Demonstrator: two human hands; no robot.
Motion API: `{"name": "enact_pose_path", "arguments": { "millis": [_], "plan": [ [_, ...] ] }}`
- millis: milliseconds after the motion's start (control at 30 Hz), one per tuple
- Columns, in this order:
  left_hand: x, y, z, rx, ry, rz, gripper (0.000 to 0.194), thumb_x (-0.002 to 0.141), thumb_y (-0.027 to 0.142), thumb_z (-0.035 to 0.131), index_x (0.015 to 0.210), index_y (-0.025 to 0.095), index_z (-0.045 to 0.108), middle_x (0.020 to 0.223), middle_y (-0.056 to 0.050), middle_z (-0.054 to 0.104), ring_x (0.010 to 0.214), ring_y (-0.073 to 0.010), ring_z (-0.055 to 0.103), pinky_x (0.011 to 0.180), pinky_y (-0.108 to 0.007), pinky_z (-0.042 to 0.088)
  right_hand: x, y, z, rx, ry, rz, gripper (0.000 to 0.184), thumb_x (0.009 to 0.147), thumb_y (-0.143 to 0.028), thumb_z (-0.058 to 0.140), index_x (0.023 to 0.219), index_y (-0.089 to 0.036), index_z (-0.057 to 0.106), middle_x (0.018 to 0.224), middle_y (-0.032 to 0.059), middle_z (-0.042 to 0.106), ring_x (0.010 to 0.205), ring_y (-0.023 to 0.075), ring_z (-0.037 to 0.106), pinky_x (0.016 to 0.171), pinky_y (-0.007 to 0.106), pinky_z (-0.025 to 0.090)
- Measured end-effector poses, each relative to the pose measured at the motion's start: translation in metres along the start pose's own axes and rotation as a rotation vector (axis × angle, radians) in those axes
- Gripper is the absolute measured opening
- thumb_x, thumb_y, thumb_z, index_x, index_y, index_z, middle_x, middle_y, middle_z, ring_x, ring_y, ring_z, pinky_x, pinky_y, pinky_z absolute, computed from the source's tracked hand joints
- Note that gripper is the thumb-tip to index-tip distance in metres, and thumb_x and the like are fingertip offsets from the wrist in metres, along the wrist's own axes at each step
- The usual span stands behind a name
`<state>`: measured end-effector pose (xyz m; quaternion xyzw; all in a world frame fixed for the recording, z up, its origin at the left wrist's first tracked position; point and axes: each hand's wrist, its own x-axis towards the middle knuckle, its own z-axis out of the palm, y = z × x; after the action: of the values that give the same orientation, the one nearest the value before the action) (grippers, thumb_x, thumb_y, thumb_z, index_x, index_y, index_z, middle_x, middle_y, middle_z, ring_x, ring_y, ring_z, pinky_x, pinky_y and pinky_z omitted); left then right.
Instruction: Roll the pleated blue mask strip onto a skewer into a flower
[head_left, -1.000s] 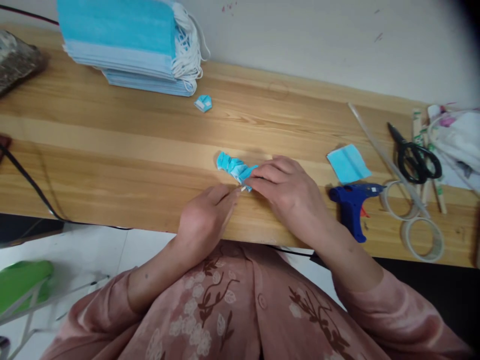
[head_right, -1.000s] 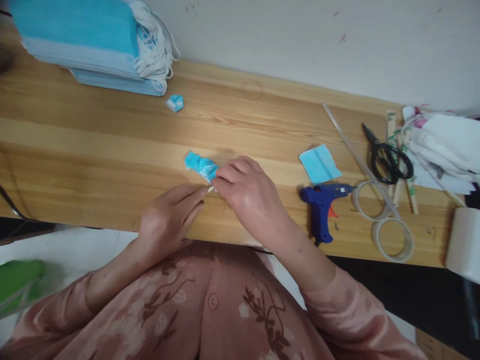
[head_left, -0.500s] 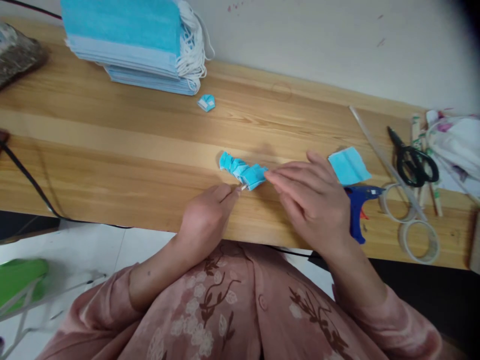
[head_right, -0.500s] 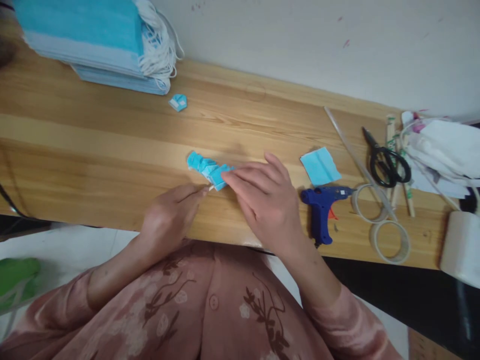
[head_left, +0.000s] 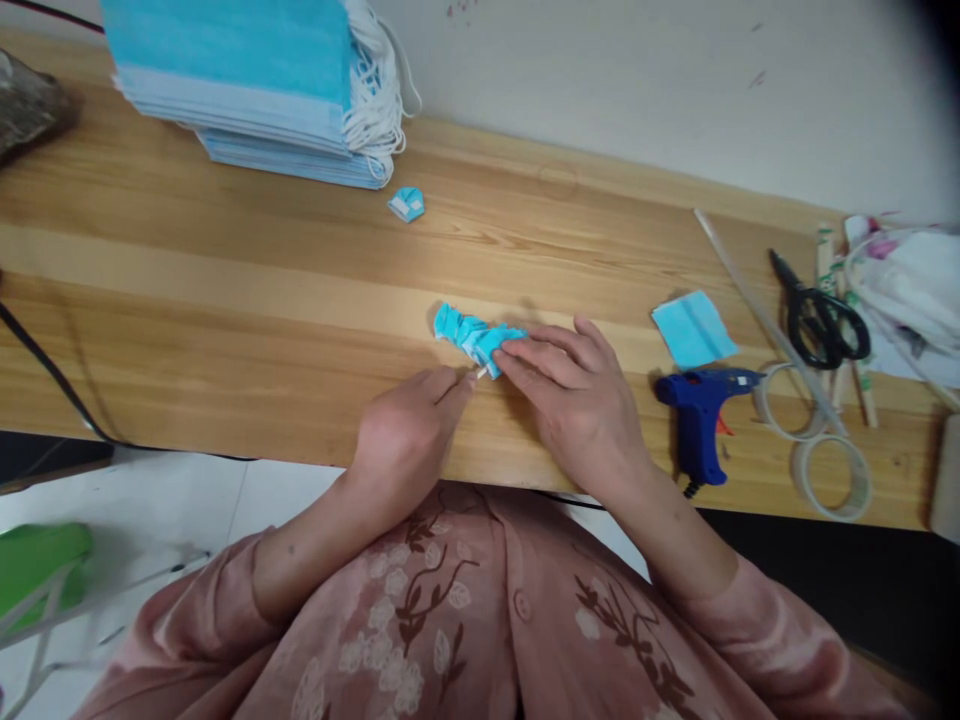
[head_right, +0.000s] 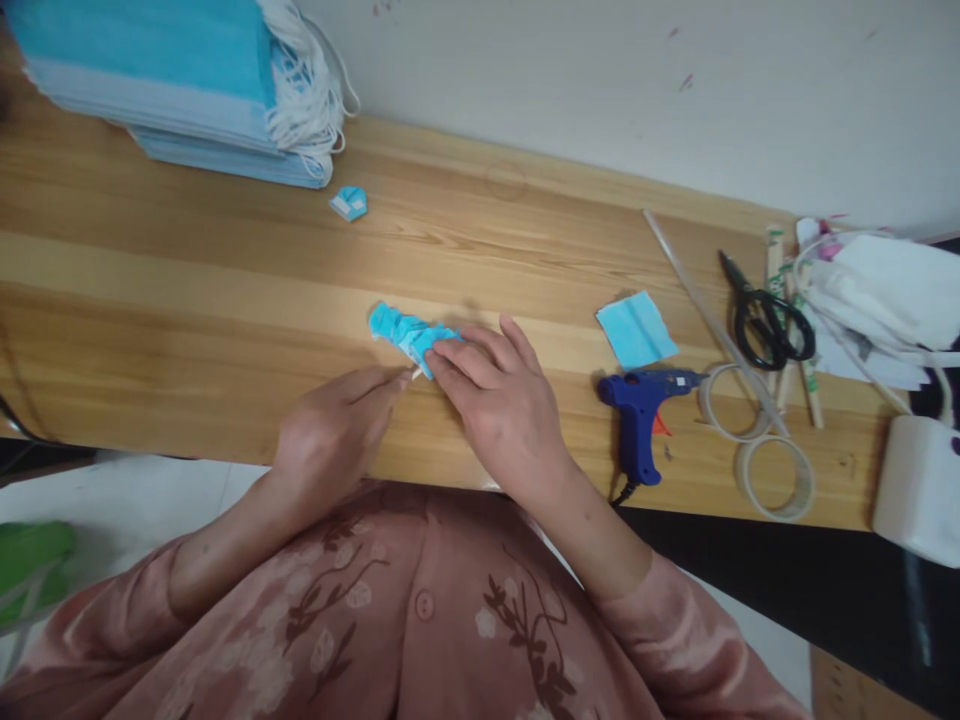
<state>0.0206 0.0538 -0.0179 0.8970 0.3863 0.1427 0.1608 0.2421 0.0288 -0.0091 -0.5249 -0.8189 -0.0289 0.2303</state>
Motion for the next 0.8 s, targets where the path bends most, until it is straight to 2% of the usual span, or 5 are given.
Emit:
{"name": "enact_pose_path", "arguments": {
  "millis": [367, 500, 567, 667, 800],
  "plan": [
    [-0.001, -0.002, 0.007, -0.047, 0.026, -0.077, 0.036, 0.111, 0.025, 0.033, 0.121, 0.019, 0.067, 0.100, -0.007, 0.073, 0.091, -0.0213, 0.070, 0.076, -0.033, 0.058, 0.017, -0.011, 0.007, -0.038, -0.035, 0.003, 0.032, 0.102, -0.009, 0.051, 0.116, -0.023, 0.076, 0.118, 0.0053, 0.077, 0.120, 0.0237, 0.064, 0.119, 0.051, 0.044],
    [-0.002, -0.006, 0.006, -0.057, 0.122, 0.003, 0.036, 0.110, 0.024, 0.035, 0.123, 0.019, 0.069, 0.107, -0.009, 0.075, 0.094, -0.0224, 0.071, 0.078, -0.033, 0.058, 0.009, -0.016, -0.020, 0.020, -0.018, 0.033, 0.041, 0.101, -0.007, 0.048, 0.126, -0.027, 0.073, 0.135, 0.0063, 0.072, 0.128, 0.0233, 0.062, 0.114, 0.049, 0.048],
    [-0.001, -0.008, 0.006, -0.039, 0.144, 0.010, 0.036, 0.110, 0.027, 0.037, 0.123, 0.020, 0.070, 0.106, -0.009, 0.075, 0.092, -0.0237, 0.071, 0.076, -0.034, 0.058, -0.004, -0.004, -0.045, -0.013, 0.025, 0.097, 0.044, 0.100, -0.008, 0.049, 0.131, -0.027, 0.072, 0.130, 0.0073, 0.074, 0.122, 0.0237, 0.065, 0.106, 0.045, 0.052],
    [0.000, -0.010, 0.006, 0.009, 0.155, 0.037, 0.037, 0.110, 0.028, 0.038, 0.123, 0.021, 0.071, 0.100, -0.008, 0.075, 0.088, -0.0234, 0.071, 0.073, -0.033, 0.058, -0.034, 0.038, -0.087, -0.202, 0.138, 0.306, 0.036, 0.100, -0.013, 0.048, 0.122, -0.023, 0.075, 0.111, 0.0086, 0.079, 0.106, 0.0254, 0.071, 0.093, 0.041, 0.055],
    [0.002, -0.011, 0.008, 0.049, 0.199, 0.091, 0.035, 0.109, 0.027, 0.038, 0.119, 0.022, 0.072, 0.094, -0.006, 0.073, 0.083, -0.0215, 0.070, 0.070, -0.031, 0.055, -0.060, 0.104, -0.121, -0.417, 0.014, 0.642, 0.034, 0.103, -0.025, 0.048, 0.121, -0.019, 0.077, 0.114, 0.0145, 0.078, 0.107, 0.0272, 0.071, 0.090, 0.037, 0.052]
  ]
}}
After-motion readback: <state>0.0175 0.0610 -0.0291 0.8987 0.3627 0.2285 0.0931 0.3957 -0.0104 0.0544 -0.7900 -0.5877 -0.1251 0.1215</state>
